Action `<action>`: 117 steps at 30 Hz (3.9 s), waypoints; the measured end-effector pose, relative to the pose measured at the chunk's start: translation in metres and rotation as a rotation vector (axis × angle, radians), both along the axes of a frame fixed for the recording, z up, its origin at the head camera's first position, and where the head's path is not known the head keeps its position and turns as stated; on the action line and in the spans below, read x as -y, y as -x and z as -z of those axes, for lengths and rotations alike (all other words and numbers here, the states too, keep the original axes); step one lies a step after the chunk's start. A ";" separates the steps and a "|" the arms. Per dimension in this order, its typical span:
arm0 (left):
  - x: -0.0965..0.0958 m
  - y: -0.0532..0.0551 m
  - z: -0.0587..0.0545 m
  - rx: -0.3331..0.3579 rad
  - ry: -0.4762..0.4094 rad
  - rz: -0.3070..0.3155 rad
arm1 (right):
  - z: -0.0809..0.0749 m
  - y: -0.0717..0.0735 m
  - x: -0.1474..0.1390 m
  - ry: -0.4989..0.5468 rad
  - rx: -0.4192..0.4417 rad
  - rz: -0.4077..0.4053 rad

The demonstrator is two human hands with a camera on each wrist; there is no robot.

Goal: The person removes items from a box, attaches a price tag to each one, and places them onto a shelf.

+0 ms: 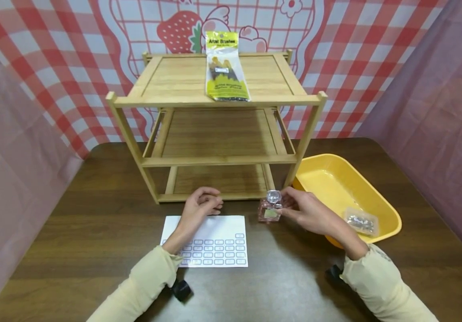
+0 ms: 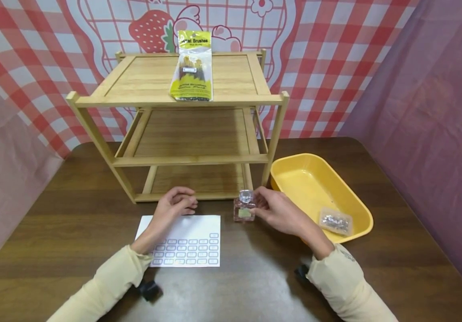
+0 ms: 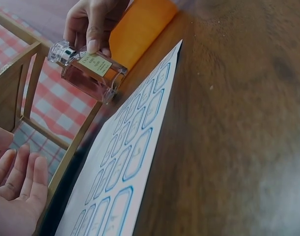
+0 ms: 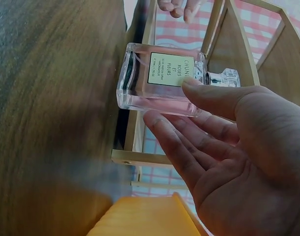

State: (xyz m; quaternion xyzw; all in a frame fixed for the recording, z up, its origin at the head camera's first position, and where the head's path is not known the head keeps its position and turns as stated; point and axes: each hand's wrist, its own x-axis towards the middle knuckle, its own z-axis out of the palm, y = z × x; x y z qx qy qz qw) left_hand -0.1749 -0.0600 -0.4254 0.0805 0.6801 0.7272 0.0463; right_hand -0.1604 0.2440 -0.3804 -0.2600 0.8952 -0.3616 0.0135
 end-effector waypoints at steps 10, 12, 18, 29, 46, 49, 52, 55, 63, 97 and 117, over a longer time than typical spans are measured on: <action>0.007 0.000 0.001 0.005 0.028 -0.017 | 0.007 0.005 0.003 0.004 -0.020 -0.009; 0.008 0.000 0.002 0.005 0.031 -0.018 | 0.007 0.006 0.003 0.001 -0.023 -0.007; 0.009 -0.001 0.004 -0.004 0.037 -0.025 | 0.008 0.007 0.004 -0.006 -0.014 -0.001; 0.010 -0.001 0.003 0.005 0.035 -0.038 | 0.009 0.008 0.005 -0.005 -0.010 0.005; 0.013 -0.004 0.004 0.001 0.051 -0.033 | 0.008 0.007 0.005 -0.005 -0.010 0.001; 0.013 -0.004 0.004 0.002 0.056 -0.033 | 0.008 0.006 0.005 -0.001 -0.009 -0.001; 0.014 -0.003 0.005 0.010 0.057 -0.037 | 0.007 0.005 0.006 -0.002 -0.008 -0.001; 0.014 -0.003 0.005 0.009 0.054 -0.039 | 0.006 0.005 0.006 -0.010 -0.003 0.001; 0.019 -0.005 0.004 0.008 0.064 -0.040 | 0.005 0.003 0.005 -0.032 0.000 0.025; 0.069 -0.012 0.000 -0.213 0.397 -0.090 | 0.002 -0.039 0.015 0.212 -0.545 0.090; 0.090 -0.019 -0.001 -0.219 0.551 -0.117 | 0.019 -0.048 0.056 0.118 -0.403 -0.027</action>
